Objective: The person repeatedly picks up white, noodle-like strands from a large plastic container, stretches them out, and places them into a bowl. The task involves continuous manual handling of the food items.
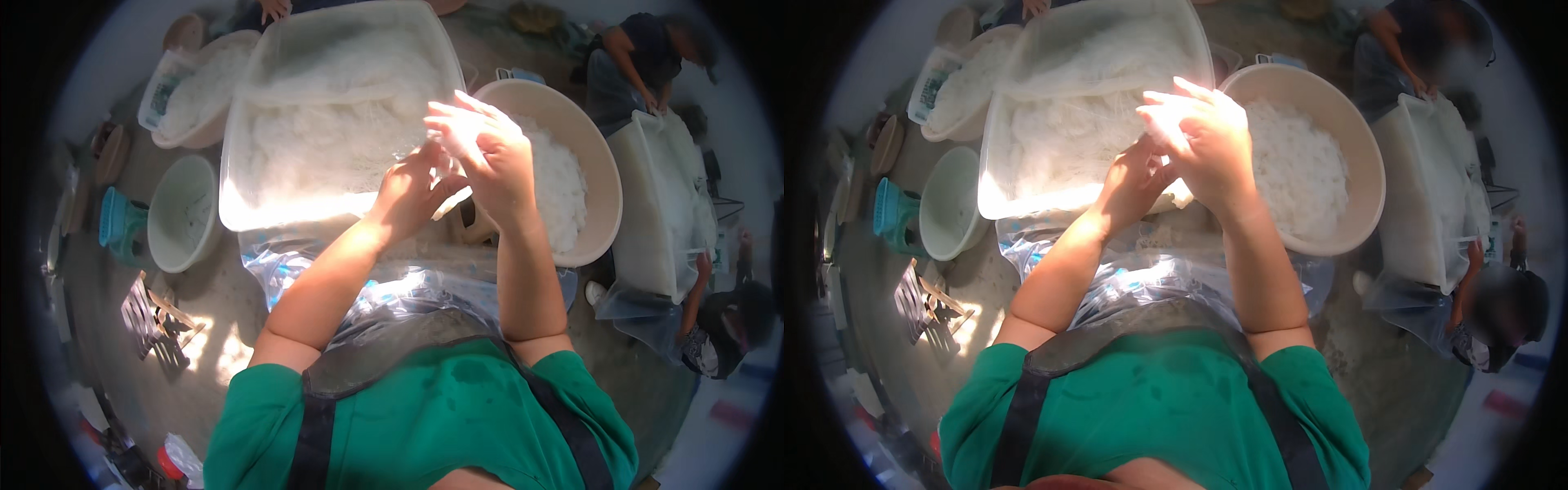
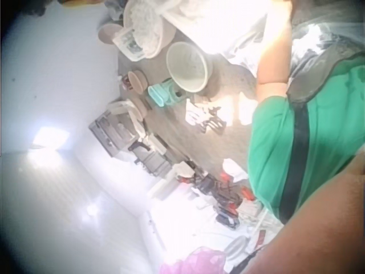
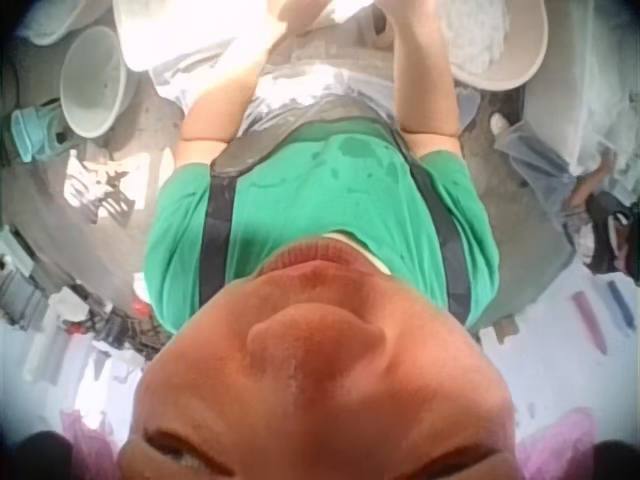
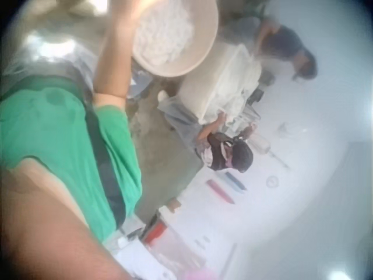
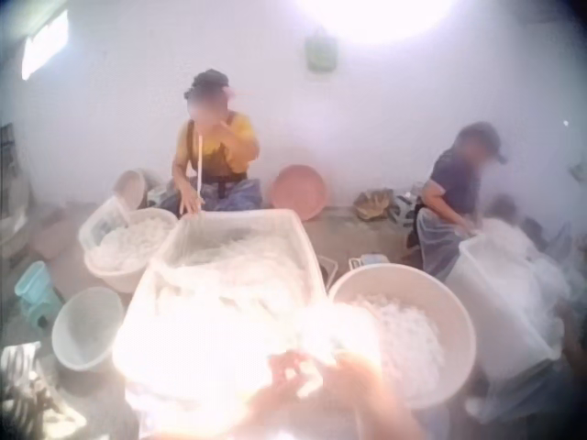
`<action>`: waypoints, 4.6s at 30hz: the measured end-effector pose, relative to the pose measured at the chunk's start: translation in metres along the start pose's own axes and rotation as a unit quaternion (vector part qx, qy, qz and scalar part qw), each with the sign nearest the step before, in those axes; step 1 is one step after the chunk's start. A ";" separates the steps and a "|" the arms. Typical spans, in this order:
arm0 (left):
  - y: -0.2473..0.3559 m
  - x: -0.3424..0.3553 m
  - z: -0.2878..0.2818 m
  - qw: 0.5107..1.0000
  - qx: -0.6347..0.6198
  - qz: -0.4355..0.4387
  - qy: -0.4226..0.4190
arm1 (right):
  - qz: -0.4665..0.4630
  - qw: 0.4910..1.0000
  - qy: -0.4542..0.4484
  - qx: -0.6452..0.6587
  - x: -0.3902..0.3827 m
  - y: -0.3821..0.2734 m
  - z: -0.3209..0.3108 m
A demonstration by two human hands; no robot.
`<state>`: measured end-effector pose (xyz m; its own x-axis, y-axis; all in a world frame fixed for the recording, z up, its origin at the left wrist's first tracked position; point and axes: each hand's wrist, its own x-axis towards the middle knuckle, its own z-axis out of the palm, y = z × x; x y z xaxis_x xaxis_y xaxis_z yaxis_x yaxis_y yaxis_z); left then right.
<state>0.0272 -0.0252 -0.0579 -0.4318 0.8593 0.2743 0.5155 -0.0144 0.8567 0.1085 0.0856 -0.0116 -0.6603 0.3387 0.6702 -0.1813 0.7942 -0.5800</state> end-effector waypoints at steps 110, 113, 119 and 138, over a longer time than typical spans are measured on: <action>0.002 -0.066 -0.032 0.980 -0.190 -0.059 -0.010 | -0.027 0.925 -0.367 -0.091 -0.010 -0.047 -0.006; 0.010 -0.063 -0.029 0.957 -0.250 -0.133 -0.059 | -0.005 0.928 -0.364 -0.083 -0.009 -0.046 -0.014; -0.002 -0.071 -0.037 0.961 -0.207 -0.167 -0.080 | -0.026 0.947 -0.314 -0.055 -0.013 -0.038 -0.015; 0.012 -0.065 -0.014 0.979 -0.170 -0.105 -0.043 | -0.009 0.919 -0.363 -0.150 -0.019 -0.040 -0.025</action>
<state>0.0511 -0.0881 -0.0599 -0.4302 0.9013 0.0511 0.1402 0.0108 0.9901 0.1460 0.0601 0.0102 -0.9916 -0.0157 0.1286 -0.0597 0.9365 -0.3455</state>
